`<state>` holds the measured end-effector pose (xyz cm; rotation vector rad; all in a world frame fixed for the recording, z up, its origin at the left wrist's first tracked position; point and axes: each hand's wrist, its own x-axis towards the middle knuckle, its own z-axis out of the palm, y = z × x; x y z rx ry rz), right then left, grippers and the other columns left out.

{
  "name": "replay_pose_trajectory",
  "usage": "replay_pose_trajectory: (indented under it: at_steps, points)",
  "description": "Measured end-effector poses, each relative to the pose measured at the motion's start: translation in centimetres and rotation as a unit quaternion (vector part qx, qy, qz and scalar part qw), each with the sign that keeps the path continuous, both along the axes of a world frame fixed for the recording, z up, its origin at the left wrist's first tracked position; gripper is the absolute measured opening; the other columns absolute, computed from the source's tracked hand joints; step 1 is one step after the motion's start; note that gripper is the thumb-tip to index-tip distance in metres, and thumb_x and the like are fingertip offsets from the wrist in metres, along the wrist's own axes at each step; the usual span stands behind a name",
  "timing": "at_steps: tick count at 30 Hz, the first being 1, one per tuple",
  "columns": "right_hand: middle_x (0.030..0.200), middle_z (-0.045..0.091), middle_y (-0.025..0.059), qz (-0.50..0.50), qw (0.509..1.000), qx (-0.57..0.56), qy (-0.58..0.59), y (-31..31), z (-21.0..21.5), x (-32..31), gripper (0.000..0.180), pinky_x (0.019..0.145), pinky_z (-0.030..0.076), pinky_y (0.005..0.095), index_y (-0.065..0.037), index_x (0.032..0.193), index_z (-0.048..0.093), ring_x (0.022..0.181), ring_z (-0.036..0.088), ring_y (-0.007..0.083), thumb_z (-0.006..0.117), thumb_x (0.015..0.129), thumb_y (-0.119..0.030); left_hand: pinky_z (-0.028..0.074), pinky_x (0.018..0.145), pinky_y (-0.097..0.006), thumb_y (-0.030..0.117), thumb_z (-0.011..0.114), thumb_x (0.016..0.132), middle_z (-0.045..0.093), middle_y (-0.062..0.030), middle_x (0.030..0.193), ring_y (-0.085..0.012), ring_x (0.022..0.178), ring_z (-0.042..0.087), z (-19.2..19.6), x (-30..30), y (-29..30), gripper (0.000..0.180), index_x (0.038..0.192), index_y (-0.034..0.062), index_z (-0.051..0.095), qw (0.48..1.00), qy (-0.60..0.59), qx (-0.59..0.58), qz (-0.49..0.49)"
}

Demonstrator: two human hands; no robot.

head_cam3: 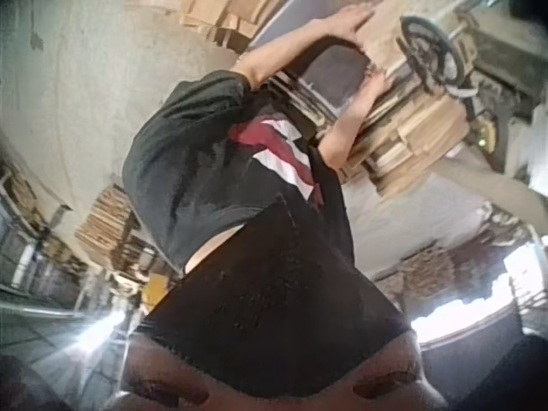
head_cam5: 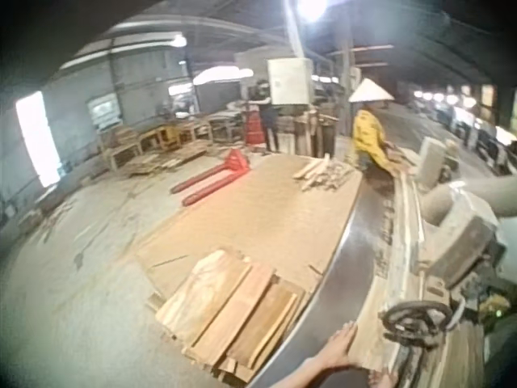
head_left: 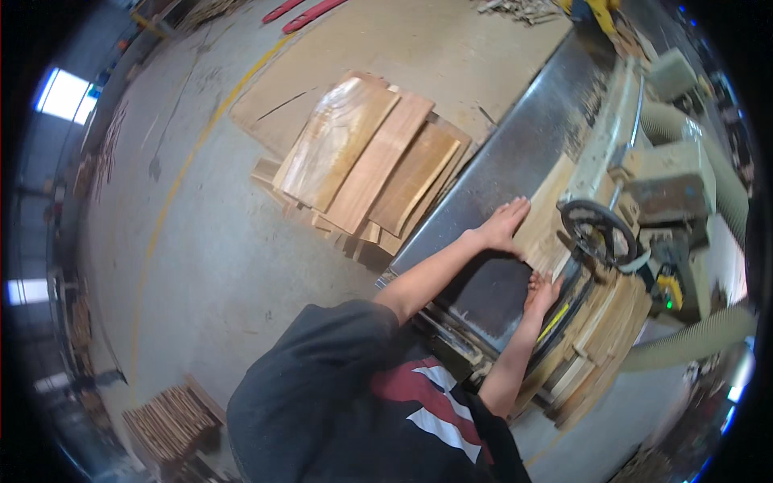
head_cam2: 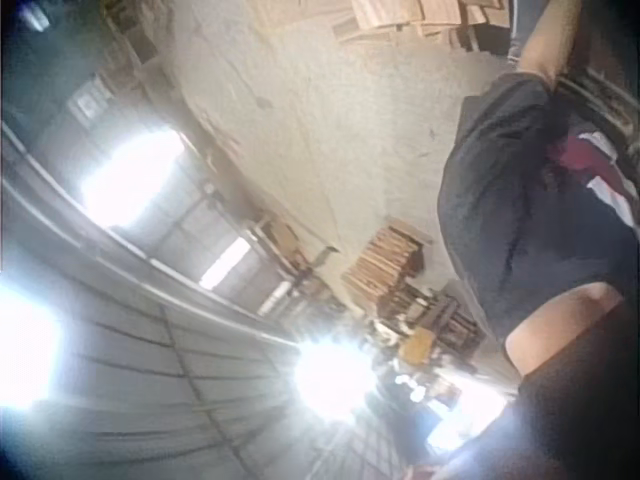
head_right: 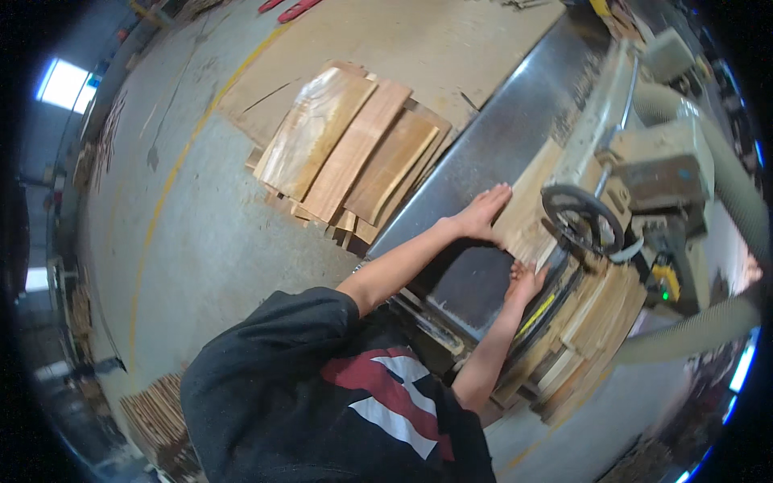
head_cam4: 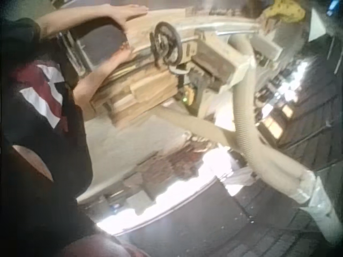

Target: The person picks up wooden boards from a stack one by one and feeds them through a woodworking machine by hand.

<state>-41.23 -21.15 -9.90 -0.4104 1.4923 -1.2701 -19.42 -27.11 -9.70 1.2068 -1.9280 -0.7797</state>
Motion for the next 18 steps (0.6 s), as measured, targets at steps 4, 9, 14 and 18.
replay_pose_trajectory:
  at_steps: [4, 9, 14, 18]
  points:
    - [0.086, 0.064, 0.0168, 0.02, 1.0, 0.014, 0.011, 0.1, 0.2, 1.0, 0.075, 0.047, 0.045, 0.022, -0.02, 0.157, 0.0, 0.059, 0.059, 0.0158, 0.051, 0.101, -0.015, 0.023, 0.116, -0.052, 0.027, 0.088, 0.061, 0.023, -0.0278, 0.155, -0.041, 0.145, 0.023, -1.1, 2.4, 1.2, 0.113, 0.152, 0.0045, 0.025, 0.999, 0.032, -0.013, -0.042]
    - [0.09, 0.065, 0.0197, 0.023, 0.999, -0.026, 0.004, -3.1, -2.5, -1.9, 0.083, 0.044, 0.049, 0.0218, -0.022, 0.155, -0.009, 0.06, 0.062, 0.0175, 0.053, 0.1, -0.013, 0.029, 0.115, -0.051, 0.015, 0.088, 0.056, 0.029, -0.0253, 0.154, -0.0407, 0.141, 0.032, -1.1, -0.4, 1.7, 0.106, 0.148, 0.0105, 0.036, 0.985, 0.137, 0.021, 0.105]
    - [0.094, 0.067, 0.0218, 0.031, 0.999, -0.022, 0.002, -7.8, -3.5, -2.4, 0.082, 0.048, 0.053, 0.0239, -0.016, 0.154, -0.009, 0.066, 0.067, 0.0197, 0.054, 0.101, -0.016, 0.032, 0.114, -0.048, 0.02, 0.088, 0.056, 0.038, -0.026, 0.148, -0.043, 0.138, 0.036, 1.9, 1.6, 0.2, 0.092, 0.139, 0.0103, 0.051, 0.966, 0.126, 0.021, 0.226]
    - [0.112, 0.061, 0.0298, 0.081, 0.993, -0.081, -0.006, -9.7, -5.6, -6.4, 0.095, 0.08, 0.059, 0.0379, -0.007, 0.146, -0.029, 0.096, 0.068, 0.0316, 0.054, 0.101, -0.015, 0.035, 0.109, -0.051, 0.034, 0.087, 0.064, 0.042, -0.0259, 0.14, -0.0395, 0.131, 0.042, 5.9, 17.6, 0.5, 0.085, 0.137, 0.0083, 0.053, 0.924, -0.045, -0.097, 0.368]
